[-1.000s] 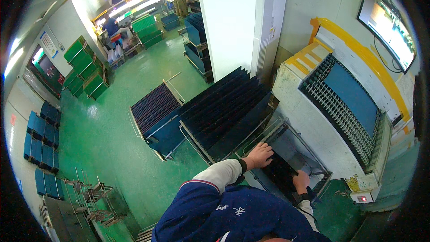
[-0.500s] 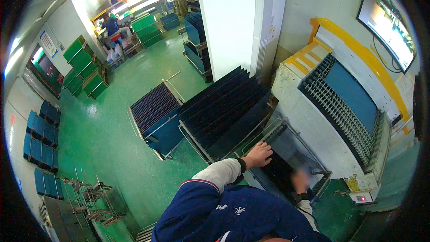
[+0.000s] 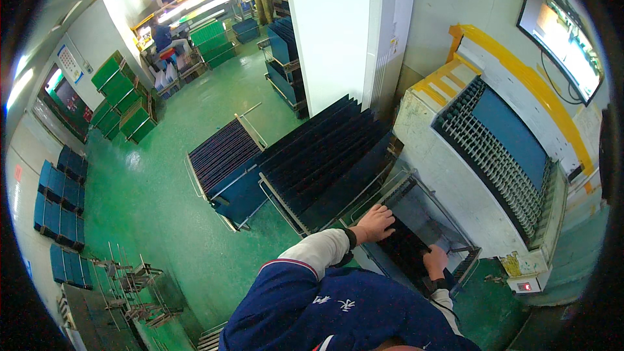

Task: Moving blue panels from a sorting rack into a processing machine.

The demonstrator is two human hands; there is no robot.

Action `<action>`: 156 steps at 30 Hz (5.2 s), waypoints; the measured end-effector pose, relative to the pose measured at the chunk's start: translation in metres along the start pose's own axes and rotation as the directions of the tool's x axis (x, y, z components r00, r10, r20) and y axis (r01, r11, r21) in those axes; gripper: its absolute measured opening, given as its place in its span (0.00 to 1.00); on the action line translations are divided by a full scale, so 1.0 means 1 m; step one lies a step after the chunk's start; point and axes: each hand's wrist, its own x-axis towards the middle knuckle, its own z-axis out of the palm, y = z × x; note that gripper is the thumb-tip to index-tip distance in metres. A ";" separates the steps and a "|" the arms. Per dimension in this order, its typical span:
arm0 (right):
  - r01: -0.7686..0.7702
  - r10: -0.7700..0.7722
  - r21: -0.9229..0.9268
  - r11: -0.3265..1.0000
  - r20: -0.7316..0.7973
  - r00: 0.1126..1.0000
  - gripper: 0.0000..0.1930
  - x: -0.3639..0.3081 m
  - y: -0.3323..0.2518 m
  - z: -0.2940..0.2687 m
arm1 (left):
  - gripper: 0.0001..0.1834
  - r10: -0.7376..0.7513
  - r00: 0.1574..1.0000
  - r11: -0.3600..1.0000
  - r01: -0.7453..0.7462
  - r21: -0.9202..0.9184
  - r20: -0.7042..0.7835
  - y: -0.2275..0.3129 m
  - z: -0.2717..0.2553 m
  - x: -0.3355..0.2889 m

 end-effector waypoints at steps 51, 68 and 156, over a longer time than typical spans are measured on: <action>0.253 0.351 0.955 0.153 -0.292 0.890 0.17 0.035 0.111 -0.193 | 0.16 -0.043 0.996 0.998 0.040 0.039 0.078 0.003 -0.001 0.023; -0.106 0.231 0.827 -0.552 0.274 0.933 0.12 0.132 0.070 -0.153 | 0.17 -0.111 0.962 0.992 0.090 0.091 0.250 0.007 0.001 0.036; 0.184 -0.172 -0.047 0.982 0.190 0.967 0.25 -0.020 0.041 0.036 | 0.30 0.032 0.998 0.995 -0.026 -0.092 0.063 -0.003 -0.002 -0.015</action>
